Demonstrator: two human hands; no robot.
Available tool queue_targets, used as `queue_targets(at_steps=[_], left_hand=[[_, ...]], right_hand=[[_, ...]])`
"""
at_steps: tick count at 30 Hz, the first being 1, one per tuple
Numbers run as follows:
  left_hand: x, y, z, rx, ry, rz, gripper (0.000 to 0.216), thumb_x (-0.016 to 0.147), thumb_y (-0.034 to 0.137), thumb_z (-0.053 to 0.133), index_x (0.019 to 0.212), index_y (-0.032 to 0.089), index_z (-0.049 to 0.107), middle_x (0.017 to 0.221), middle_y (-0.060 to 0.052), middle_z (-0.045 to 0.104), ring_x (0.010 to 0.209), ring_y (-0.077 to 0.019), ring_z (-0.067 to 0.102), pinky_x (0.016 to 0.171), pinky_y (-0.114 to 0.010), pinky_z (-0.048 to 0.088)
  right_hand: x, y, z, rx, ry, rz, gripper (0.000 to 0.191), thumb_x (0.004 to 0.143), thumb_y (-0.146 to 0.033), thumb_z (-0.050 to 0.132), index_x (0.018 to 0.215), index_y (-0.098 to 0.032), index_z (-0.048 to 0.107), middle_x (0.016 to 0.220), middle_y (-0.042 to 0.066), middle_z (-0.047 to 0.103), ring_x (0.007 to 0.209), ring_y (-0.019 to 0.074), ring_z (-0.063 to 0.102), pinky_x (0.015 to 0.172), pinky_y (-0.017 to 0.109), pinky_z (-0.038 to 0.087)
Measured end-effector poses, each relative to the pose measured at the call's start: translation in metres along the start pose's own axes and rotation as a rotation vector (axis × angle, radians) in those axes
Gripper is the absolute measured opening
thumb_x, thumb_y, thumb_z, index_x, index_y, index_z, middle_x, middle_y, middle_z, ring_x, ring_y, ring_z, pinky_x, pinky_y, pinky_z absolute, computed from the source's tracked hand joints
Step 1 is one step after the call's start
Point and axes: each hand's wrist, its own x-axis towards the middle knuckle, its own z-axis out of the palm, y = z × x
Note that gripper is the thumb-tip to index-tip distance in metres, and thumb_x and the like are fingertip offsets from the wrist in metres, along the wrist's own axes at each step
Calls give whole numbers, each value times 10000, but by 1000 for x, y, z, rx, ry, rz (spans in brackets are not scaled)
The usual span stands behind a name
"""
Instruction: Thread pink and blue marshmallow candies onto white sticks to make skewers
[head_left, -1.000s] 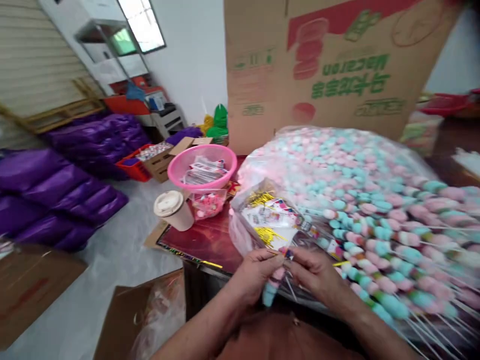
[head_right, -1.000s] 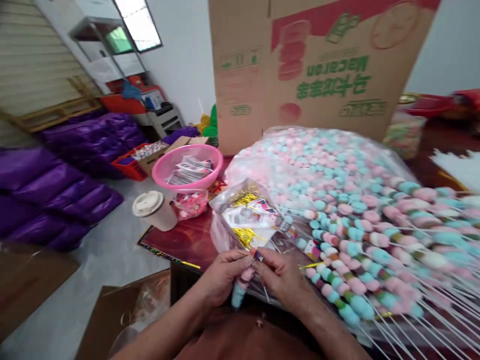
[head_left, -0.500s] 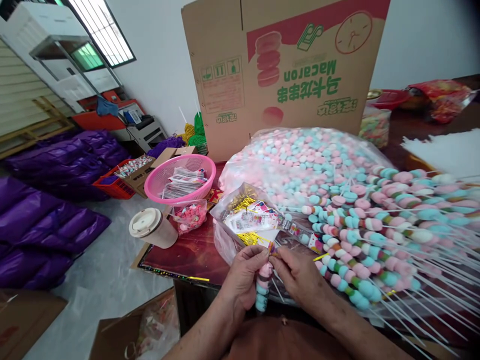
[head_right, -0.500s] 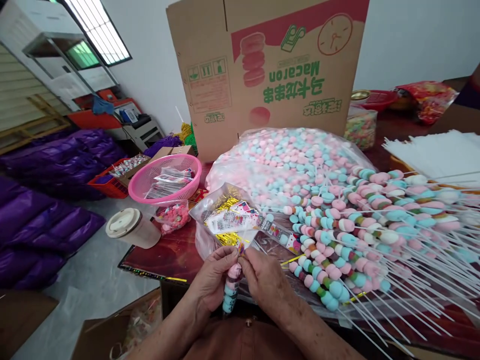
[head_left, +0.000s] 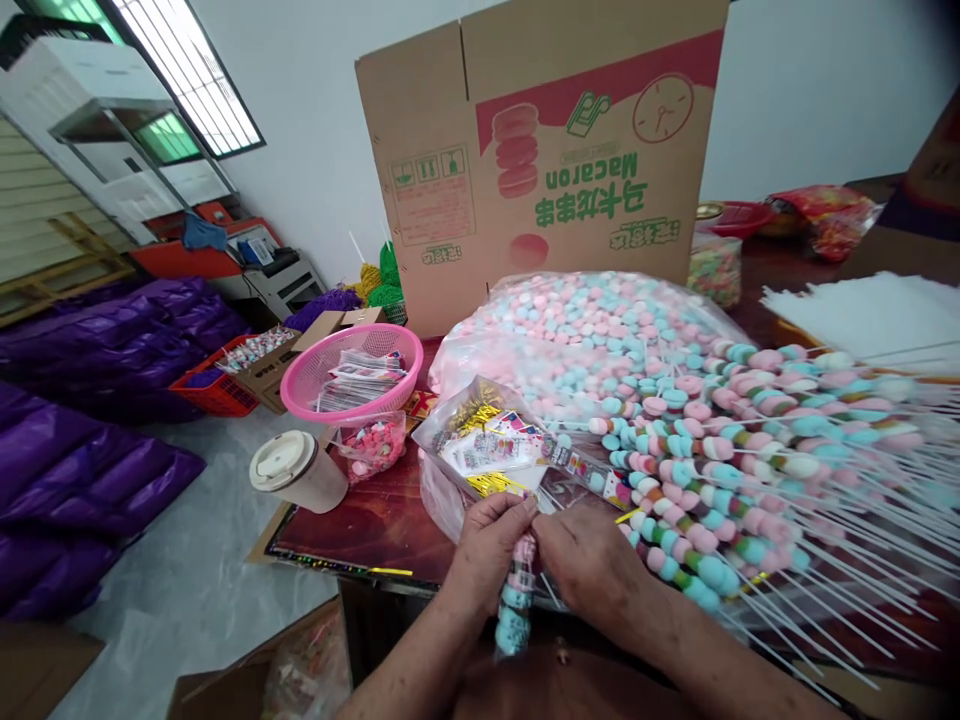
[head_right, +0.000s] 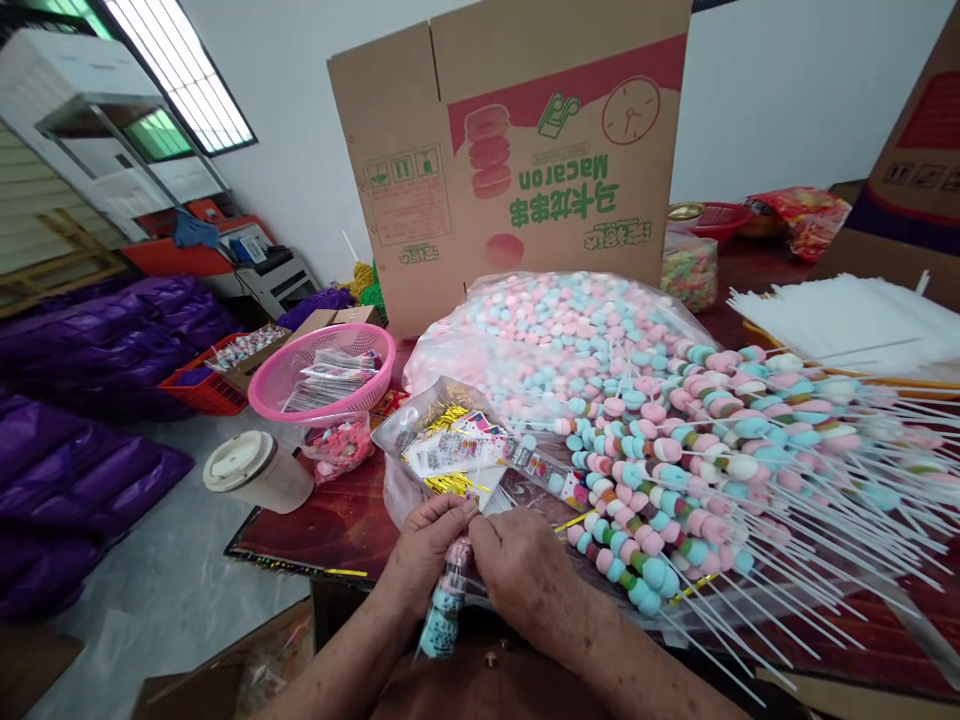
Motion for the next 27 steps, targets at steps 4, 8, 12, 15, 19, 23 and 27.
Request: queue_targets(at_steps=[4, 8, 12, 15, 19, 23, 27], left_hand=[[-5, 2, 1, 328, 71, 317, 494, 607, 465, 701, 1001, 178, 622, 754, -22, 634, 683, -145, 551, 660, -249, 430], [-16, 37, 1, 253, -101, 24, 857, 667, 678, 509, 1344, 187, 319, 691, -37, 647, 544, -155, 564, 552, -257, 415], [-22, 76, -16, -104, -244, 60, 837, 652, 809, 260, 1215, 238, 498, 674, -65, 666, 485, -167, 561, 521, -287, 421], [-20, 74, -28, 34, -367, -74, 882, 625, 829, 248, 956, 129, 671, 707, -150, 681, 593, -227, 612, 580, -344, 459], [-17, 47, -23, 135, -358, -72, 677, 750, 691, 352, 1088, 170, 621, 1045, -133, 657, 994, -269, 584, 824, -386, 446], [-18, 34, -20, 305, -419, 211, 564, 782, 530, 500, 1244, 207, 505, 1300, -100, 505, 1216, -259, 420, 1027, -380, 295], [-17, 21, -29, 424, -309, 241, 446, 812, 438, 506, 1169, 180, 577, 1260, -95, 541, 1221, -240, 411, 1064, -368, 239]], right_hand=[[9, 11, -14, -88, 153, 72, 236, 847, -122, 367, 695, -168, 541, 554, 40, 552, 533, 153, 482, 532, 281, 314], [17, -2, -29, -28, 275, 80, 174, 822, -142, 398, 751, -172, 555, 620, 51, 588, 590, 165, 500, 571, 288, 346], [19, -15, -27, 453, -25, 283, 233, 812, -164, 358, 630, -190, 502, 527, -4, 522, 483, 122, 440, 474, 246, 323], [23, -15, -26, 758, 51, 753, 222, 811, -211, 375, 623, -188, 492, 553, -24, 506, 520, 108, 439, 493, 223, 341], [26, -30, -20, 1198, -151, 821, 210, 743, -276, 490, 557, -187, 451, 527, -49, 440, 501, 84, 380, 473, 215, 298], [30, -37, -14, 1706, -128, 1109, 247, 693, -349, 575, 567, -197, 427, 406, -99, 345, 353, 43, 219, 363, 201, 154], [29, -31, -14, 2000, -159, 1070, 361, 616, -407, 681, 558, -205, 388, 298, -125, 324, 274, 26, 158, 329, 195, 120]])
